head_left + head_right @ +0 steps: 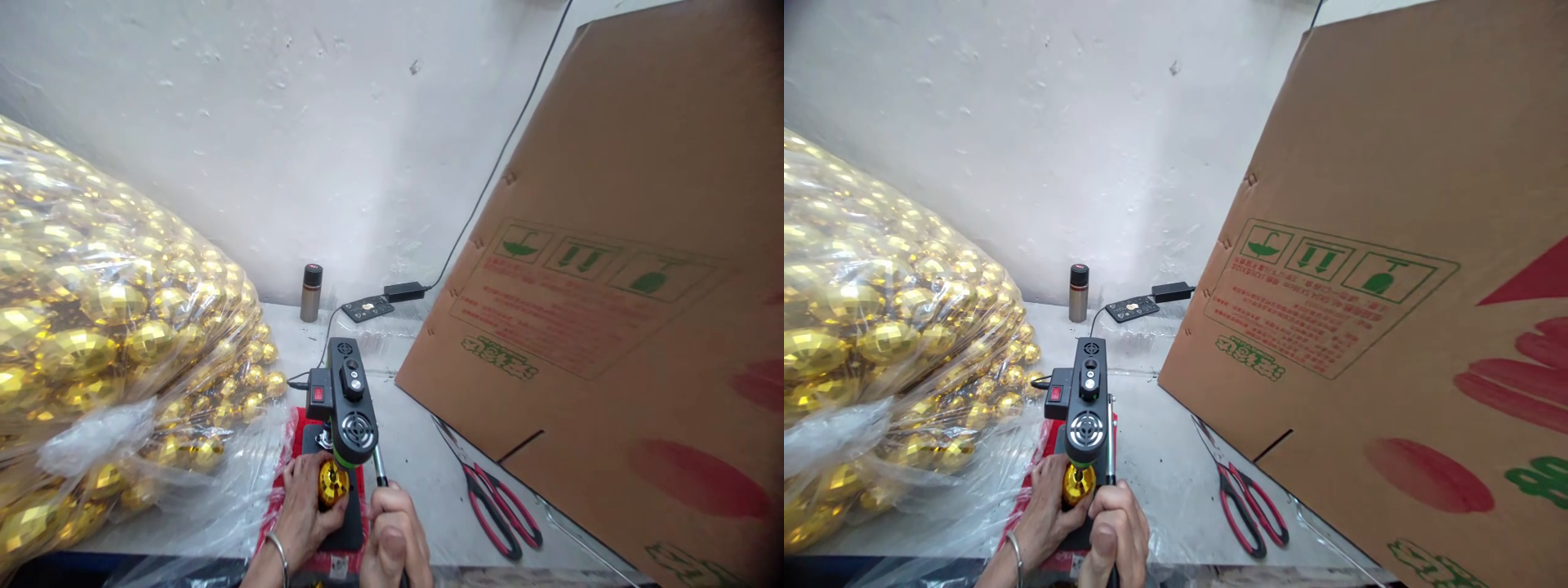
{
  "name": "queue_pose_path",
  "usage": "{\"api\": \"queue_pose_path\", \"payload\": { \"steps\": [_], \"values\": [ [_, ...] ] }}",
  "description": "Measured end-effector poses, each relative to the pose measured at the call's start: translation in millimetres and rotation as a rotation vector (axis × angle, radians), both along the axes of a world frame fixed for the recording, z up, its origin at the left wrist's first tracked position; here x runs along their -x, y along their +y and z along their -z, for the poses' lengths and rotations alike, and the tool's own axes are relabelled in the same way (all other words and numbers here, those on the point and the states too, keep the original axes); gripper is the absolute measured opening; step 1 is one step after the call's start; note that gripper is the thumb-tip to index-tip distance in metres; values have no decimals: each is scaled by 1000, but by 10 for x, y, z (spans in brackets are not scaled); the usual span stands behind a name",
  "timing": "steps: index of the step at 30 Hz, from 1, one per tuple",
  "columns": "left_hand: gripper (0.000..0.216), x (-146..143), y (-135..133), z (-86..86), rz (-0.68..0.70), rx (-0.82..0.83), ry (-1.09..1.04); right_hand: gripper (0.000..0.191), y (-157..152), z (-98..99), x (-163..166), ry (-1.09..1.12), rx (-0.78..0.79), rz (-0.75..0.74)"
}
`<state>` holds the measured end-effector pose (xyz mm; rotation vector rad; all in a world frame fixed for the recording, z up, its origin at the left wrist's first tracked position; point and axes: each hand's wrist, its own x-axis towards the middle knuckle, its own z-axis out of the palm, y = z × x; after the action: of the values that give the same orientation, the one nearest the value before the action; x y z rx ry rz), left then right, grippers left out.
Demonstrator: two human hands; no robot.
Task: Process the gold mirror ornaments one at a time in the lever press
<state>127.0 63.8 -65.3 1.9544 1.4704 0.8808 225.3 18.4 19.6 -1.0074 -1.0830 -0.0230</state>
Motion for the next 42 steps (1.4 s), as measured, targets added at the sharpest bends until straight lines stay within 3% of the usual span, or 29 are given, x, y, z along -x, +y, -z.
{"api": "queue_pose_path", "payload": {
  "steps": [5, 12, 17, 20, 23, 27, 30, 32, 34, 37, 40, 42],
  "values": [
    [36, -25, 6, 55, -20, -39, -4, 43, 90, 40, -59, -88, -124, 54],
    [35, -16, 18, 128, -42, -75, 1, 40, 97, 234, 4, -84, -112, 74],
    [33, 18, 20, 148, -28, -89, -7, 37, 110, 382, -130, -260, -166, -21],
    [34, 24, 52, 114, -24, -86, -17, 36, 75, 209, -243, -345, -138, -75],
    [38, 29, 47, 120, -37, -103, -48, 34, 45, -196, -279, -264, -48, -146],
    [48, 136, -204, 417, -85, -185, -107, 31, 65, -663, -231, -171, 5, -185],
    [45, 366, -495, 729, -97, -258, -70, 33, 84, -700, -165, -125, -30, -154],
    [39, 580, -580, 784, -143, -294, -12, 35, 89, -625, -123, -80, -63, -122],
    [41, 800, -488, 638, -203, -332, 53, 36, 89, -544, -92, -57, -117, -109],
    [40, 1029, -24, 157, -310, -333, 246, 36, 81, -483, -70, -41, -119, -116],
    [50, 1057, 576, -298, -367, -79, 521, 37, 51, -483, -44, -26, -89, -110],
    [50, 996, 893, -460, -370, 8, 559, 38, 18, -492, -13, 11, -38, -93]
  ]
}}
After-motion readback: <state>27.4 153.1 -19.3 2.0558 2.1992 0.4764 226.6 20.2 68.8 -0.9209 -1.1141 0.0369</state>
